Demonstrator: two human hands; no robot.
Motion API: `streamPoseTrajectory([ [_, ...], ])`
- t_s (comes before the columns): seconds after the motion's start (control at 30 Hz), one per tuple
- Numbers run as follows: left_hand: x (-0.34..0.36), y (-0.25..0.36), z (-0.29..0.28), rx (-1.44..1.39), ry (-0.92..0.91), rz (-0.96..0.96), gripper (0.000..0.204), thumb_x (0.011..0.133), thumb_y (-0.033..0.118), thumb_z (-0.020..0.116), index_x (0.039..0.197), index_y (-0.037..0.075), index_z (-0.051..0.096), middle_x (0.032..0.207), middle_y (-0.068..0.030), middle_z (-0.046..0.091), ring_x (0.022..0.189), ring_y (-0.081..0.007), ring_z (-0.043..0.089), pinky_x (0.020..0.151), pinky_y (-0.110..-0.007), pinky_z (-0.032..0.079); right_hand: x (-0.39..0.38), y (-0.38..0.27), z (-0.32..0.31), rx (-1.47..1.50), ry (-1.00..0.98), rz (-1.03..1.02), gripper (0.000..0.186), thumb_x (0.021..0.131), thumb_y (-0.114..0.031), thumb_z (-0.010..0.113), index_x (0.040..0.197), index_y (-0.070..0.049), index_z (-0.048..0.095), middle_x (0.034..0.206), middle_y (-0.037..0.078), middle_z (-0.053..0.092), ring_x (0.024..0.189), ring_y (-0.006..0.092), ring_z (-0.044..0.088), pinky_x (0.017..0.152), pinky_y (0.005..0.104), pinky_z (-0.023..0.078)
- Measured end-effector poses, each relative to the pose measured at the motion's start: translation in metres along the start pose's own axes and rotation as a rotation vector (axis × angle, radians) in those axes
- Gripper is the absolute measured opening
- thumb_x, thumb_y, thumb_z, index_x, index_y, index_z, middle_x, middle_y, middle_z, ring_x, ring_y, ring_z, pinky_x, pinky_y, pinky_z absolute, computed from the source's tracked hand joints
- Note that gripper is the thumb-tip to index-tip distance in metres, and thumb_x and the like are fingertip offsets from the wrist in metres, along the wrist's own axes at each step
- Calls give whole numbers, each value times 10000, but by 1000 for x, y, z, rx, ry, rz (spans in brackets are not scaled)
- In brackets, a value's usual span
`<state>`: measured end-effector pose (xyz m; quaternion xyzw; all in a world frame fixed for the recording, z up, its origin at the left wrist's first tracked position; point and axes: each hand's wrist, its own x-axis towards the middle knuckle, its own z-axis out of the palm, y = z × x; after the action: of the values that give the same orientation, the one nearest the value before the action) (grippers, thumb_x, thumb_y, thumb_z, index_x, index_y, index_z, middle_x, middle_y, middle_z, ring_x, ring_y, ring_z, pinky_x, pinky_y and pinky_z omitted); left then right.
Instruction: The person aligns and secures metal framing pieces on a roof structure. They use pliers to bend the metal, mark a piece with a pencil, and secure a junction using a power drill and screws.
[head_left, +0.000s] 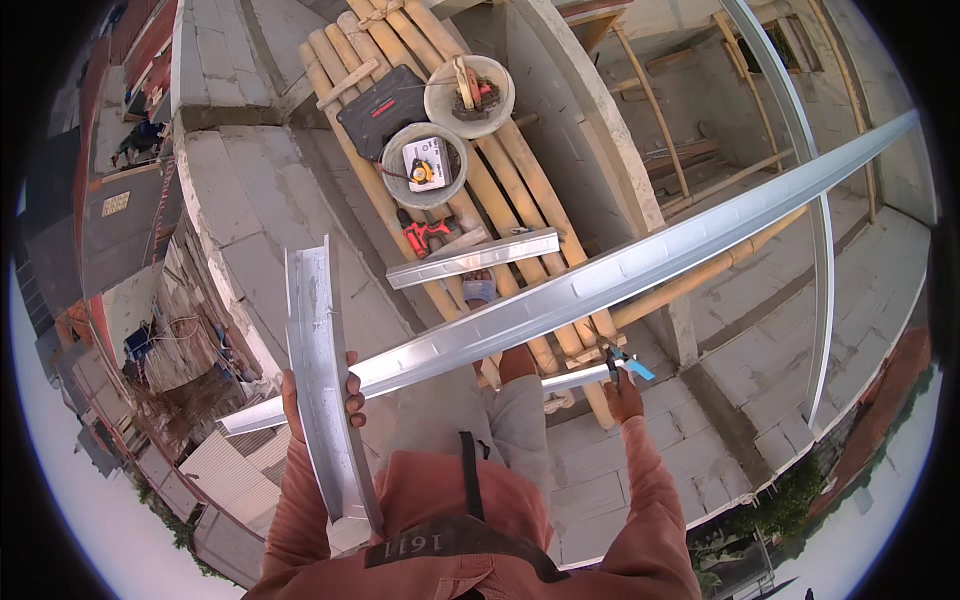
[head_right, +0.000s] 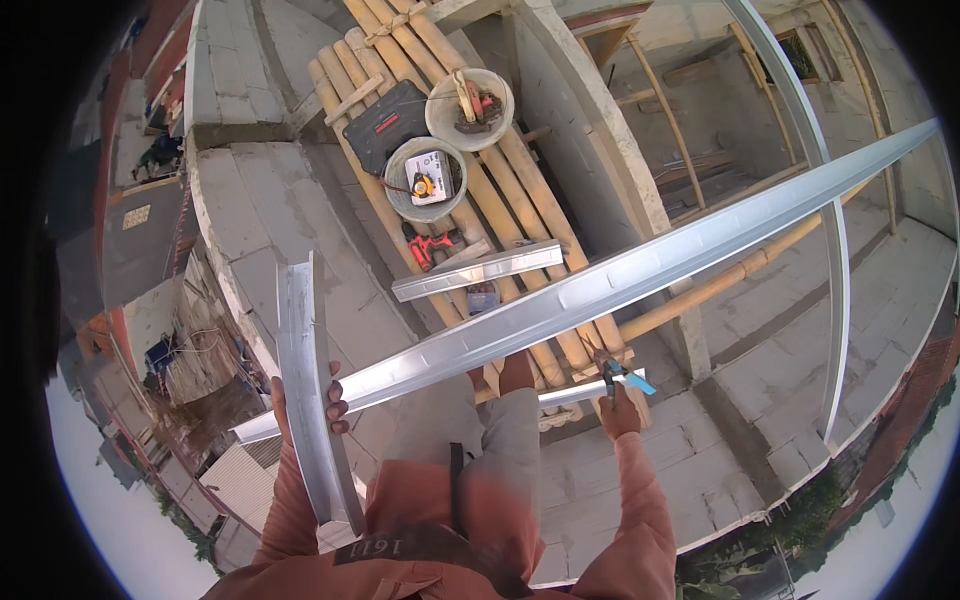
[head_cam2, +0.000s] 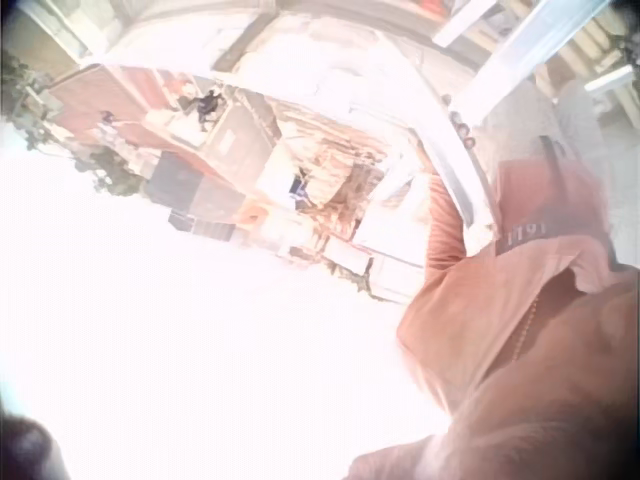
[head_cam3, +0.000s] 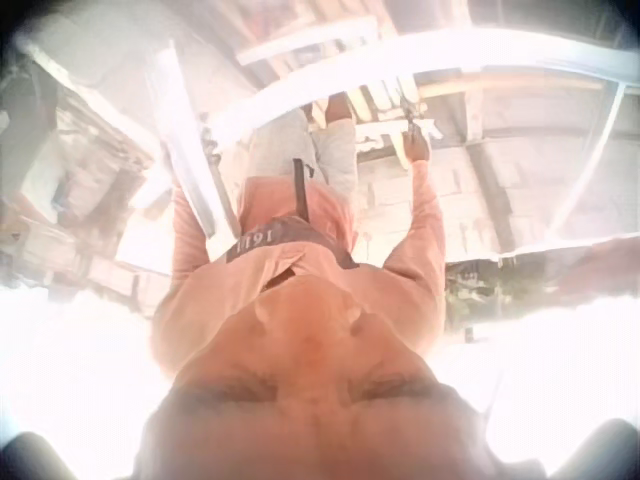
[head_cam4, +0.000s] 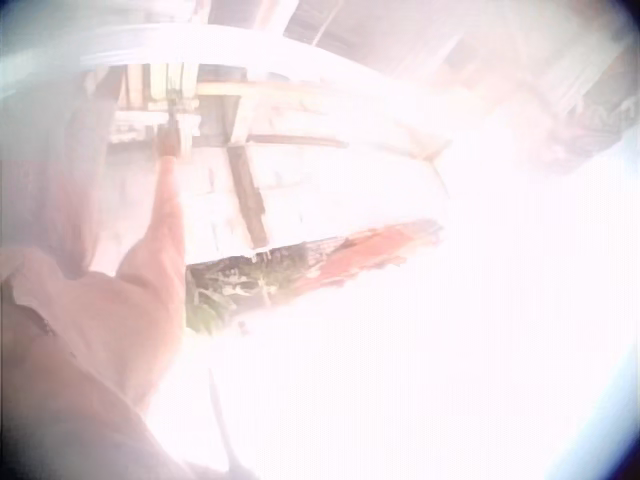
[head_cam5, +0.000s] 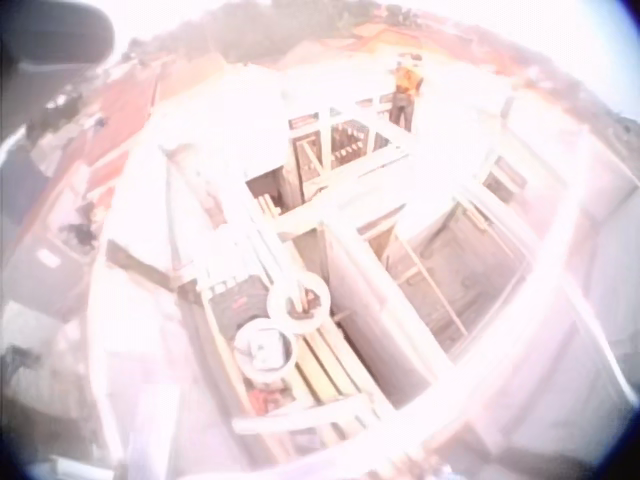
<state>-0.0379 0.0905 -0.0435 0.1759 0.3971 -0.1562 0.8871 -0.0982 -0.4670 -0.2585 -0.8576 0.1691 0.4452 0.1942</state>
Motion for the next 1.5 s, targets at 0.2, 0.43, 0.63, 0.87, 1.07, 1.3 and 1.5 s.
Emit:
streamPoseTrajectory([
  [0.2, 25, 36, -66, -106, -115, 28, 983, 946, 733, 461, 1590, 36, 203, 1217, -184, 485, 970, -289, 562, 807, -460, 512, 223, -86, 64, -336, -18, -511, 580, 928, -352, 600, 1422, -69, 489, 1265, 185, 628, 1138, 355, 629, 959, 467, 496],
  [0.43, 71, 54, -85, -138, -193, 30, 925, 984, 647, 469, 1584, 13, 162, 1249, -255, 467, 1105, -379, 568, 888, -564, 495, 425, -208, 105, -365, 393, -833, 550, 863, -278, 656, 1363, -93, 520, 1053, 80, 668, 1006, 278, 613, 920, 487, 408],
  [0.63, 64, 55, -95, -71, -181, 88, 936, 995, 662, 414, 1574, -27, 158, 1243, -274, 473, 1062, -387, 612, 852, -561, 541, 484, -229, 147, -428, 558, -750, 572, 875, -203, 701, 1413, -243, 512, 1205, 37, 649, 1215, 258, 544, 1145, 568, 299],
  [0.87, 58, 55, -98, -100, -168, 93, 890, 1007, 625, 419, 1562, -28, 179, 1245, -298, 479, 1104, -434, 626, 871, -610, 554, 476, -211, 167, -381, 799, -506, 516, 845, -183, 714, 1334, -175, 551, 1238, 97, 585, 1213, 301, 549, 1091, 534, 367],
  [1.07, 59, 52, -110, -106, -115, 72, 893, 1003, 629, 430, 1560, -27, 188, 1218, -289, 490, 1099, -438, 629, 877, -614, 560, 483, -179, 164, -431, 157, -198, 371, 861, -354, 670, 1159, -133, 695, 1199, 109, 678, 1233, 307, 572, 976, 523, 431],
  [1.3, 60, 47, -114, -98, -102, 74, 897, 998, 638, 432, 1556, -24, 197, 1208, -282, 496, 1086, -431, 632, 865, -612, 565, 508, -164, 152, -528, -14, -193, 397, 851, -423, 679, 1145, -157, 705, 1191, 112, 705, 1183, 352, 613, 978, 534, 447],
  [1.5, 67, 34, -105, -105, -81, 93, 908, 995, 639, 432, 1562, -20, 171, 1216, -285, 489, 1106, -431, 619, 865, -607, 561, 510, -108, 148, 154, 364, -490, 414, 808, -297, 807, 1075, -28, 638, 1081, 232, 689, 1006, 402, 669, 891, 468, 500],
])
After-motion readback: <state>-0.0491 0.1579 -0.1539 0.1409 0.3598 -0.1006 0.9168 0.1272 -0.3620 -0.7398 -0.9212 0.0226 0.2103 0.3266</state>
